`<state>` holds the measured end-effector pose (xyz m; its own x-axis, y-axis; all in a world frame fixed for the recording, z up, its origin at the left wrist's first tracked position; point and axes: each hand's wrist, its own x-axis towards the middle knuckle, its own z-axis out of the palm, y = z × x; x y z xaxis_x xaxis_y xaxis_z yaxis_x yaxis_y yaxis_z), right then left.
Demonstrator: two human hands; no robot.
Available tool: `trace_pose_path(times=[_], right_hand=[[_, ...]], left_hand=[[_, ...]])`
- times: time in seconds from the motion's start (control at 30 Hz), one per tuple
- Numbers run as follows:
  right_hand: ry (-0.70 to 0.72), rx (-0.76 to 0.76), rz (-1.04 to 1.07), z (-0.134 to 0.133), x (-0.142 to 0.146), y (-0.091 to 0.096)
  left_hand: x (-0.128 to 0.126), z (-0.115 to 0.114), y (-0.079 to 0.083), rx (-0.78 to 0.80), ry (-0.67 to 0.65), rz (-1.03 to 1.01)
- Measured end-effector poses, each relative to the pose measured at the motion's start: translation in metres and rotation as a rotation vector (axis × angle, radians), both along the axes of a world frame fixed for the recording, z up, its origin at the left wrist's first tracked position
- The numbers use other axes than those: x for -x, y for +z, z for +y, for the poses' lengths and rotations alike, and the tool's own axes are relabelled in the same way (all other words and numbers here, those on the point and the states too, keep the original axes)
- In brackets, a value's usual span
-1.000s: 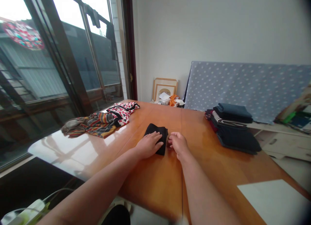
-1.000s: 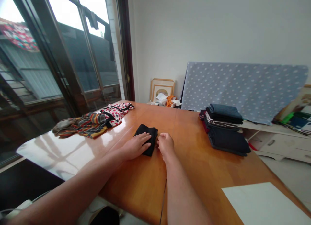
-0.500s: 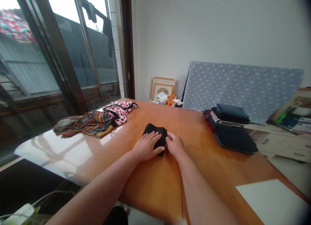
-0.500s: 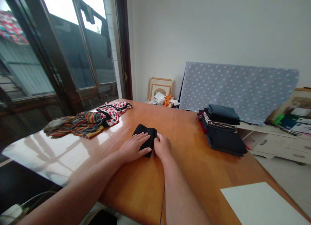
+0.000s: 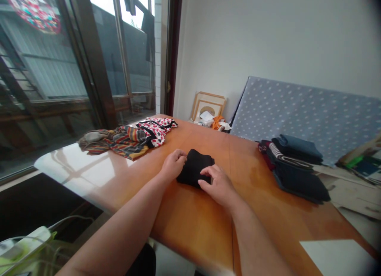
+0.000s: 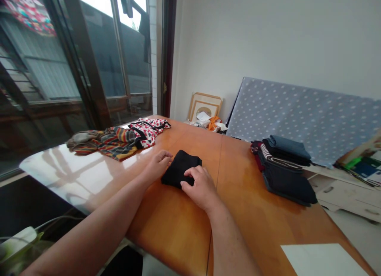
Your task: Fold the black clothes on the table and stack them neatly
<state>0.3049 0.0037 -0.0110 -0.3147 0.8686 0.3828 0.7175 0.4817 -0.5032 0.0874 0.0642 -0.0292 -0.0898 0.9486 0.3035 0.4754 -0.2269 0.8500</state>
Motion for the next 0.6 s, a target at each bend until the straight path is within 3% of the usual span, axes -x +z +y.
trace_pose_path(times=[0.13,0.33,0.6], right_hand=[[0.041,0.031,-0.105,-0.001,-0.006,-0.003],[0.013,-0.005,-0.091,-0.003,-0.004,-0.002],[-0.051,-0.135,-0.034,-0.005,0.0,0.007]], left_hand=[[0.003,-0.01,0.009,0.065,-0.178,0.072],[0.009,-0.032,0.028,-0.071,-0.507,0.367],[0.008,-0.024,0.019,-0.137,-0.523,0.591]])
